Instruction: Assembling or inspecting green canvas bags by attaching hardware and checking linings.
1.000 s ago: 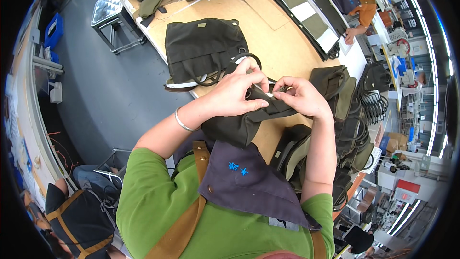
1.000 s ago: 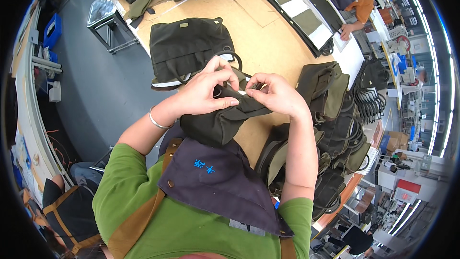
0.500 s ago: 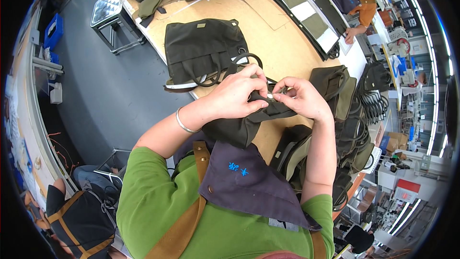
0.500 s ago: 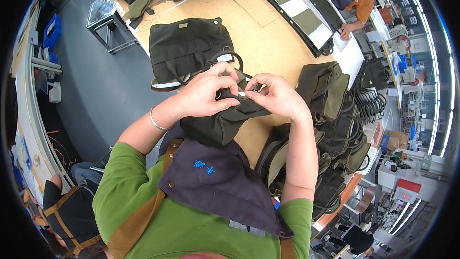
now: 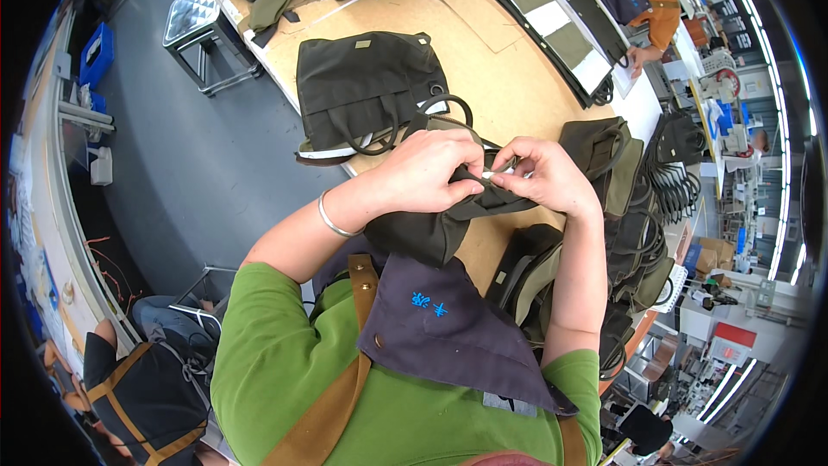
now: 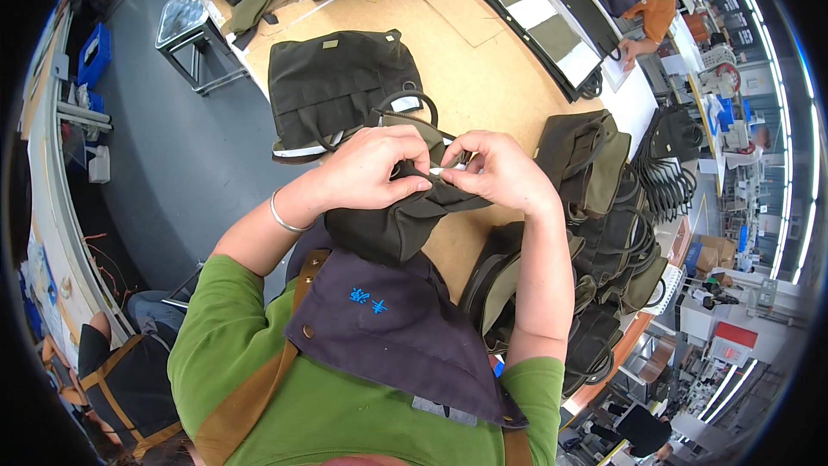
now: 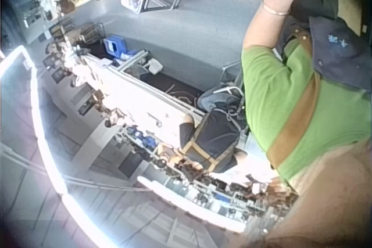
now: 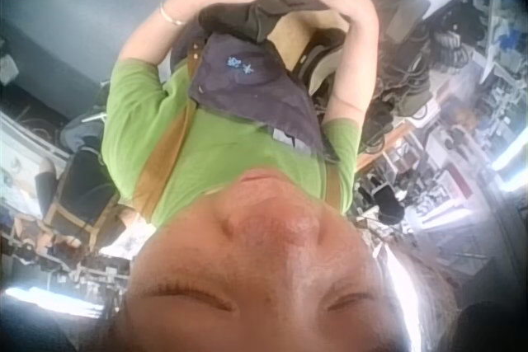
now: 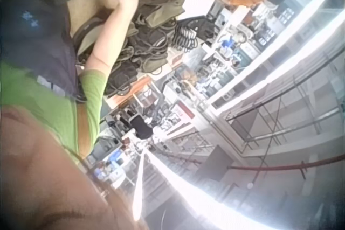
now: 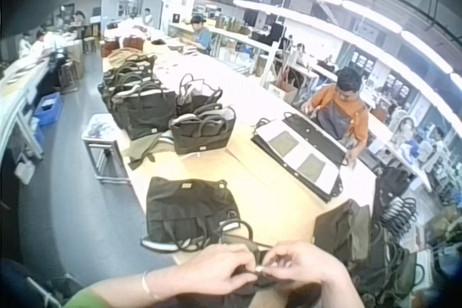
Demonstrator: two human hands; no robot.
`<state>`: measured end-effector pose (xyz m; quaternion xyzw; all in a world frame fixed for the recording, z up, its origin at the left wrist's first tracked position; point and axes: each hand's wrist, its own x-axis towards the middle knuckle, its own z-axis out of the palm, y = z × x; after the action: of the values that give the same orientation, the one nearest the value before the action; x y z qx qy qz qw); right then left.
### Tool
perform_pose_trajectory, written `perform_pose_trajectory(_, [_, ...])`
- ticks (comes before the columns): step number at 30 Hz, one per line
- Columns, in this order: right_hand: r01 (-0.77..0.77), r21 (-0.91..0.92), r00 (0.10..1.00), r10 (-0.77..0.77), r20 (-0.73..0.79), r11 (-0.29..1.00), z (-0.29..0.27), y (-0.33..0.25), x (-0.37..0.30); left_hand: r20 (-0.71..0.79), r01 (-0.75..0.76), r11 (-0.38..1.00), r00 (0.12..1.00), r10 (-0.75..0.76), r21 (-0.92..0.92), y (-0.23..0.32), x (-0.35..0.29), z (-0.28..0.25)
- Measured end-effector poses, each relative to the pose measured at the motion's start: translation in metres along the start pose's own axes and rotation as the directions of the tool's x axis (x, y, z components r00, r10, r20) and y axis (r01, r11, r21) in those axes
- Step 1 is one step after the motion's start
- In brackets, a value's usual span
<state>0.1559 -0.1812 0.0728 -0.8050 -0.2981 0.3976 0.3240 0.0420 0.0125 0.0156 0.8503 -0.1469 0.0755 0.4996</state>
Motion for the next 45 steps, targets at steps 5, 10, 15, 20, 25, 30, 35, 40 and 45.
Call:
perform_pose_trajectory(5, [0.117,-0.098,0.992,-0.121,-0.041,0.988,0.003,0.005,0.003,0.009,0.031,1.0,0.999,-0.031,0.004,0.003,-0.001,-0.001])
perform_pose_trajectory(10, [0.128,-0.128,0.992,-0.129,0.004,0.983,0.003,0.002,0.004,-0.005,0.043,0.998,0.999,-0.043,0.042,-0.001,-0.002,0.004])
perform_pose_trajectory(15, [0.14,-0.119,0.99,-0.137,0.033,0.983,0.002,0.005,0.005,-0.038,0.051,0.998,0.998,-0.05,0.035,-0.002,-0.003,0.009])
perform_pose_trajectory(20, [0.153,-0.113,0.988,-0.149,0.04,0.982,0.002,0.008,0.006,-0.058,0.082,0.996,0.995,-0.084,-0.032,-0.002,-0.004,0.01])
perform_pose_trajectory(25, [0.153,-0.121,0.988,-0.15,0.035,0.981,0.003,0.009,0.007,-0.057,0.105,0.991,0.992,-0.109,-0.077,-0.003,-0.004,0.011])
perform_pose_trajectory(30, [0.146,-0.126,0.989,-0.141,0.042,0.981,0.003,0.007,0.007,-0.065,0.085,0.995,0.994,-0.089,-0.057,-0.006,-0.005,0.014])
perform_pose_trajectory(35, [0.162,-0.139,0.986,-0.153,0.073,0.977,0.002,0.006,0.007,-0.057,0.101,0.994,0.993,-0.103,-0.036,-0.003,-0.005,0.013])
perform_pose_trajectory(40, [0.151,-0.097,0.986,-0.143,0.082,0.984,0.002,0.005,0.006,-0.068,0.115,0.993,0.991,-0.117,-0.025,-0.004,-0.006,0.016])
perform_pose_trajectory(45, [0.138,-0.076,0.987,-0.13,0.097,0.988,0.002,0.004,0.007,-0.053,0.157,0.987,0.986,-0.158,-0.013,-0.002,-0.006,0.015])
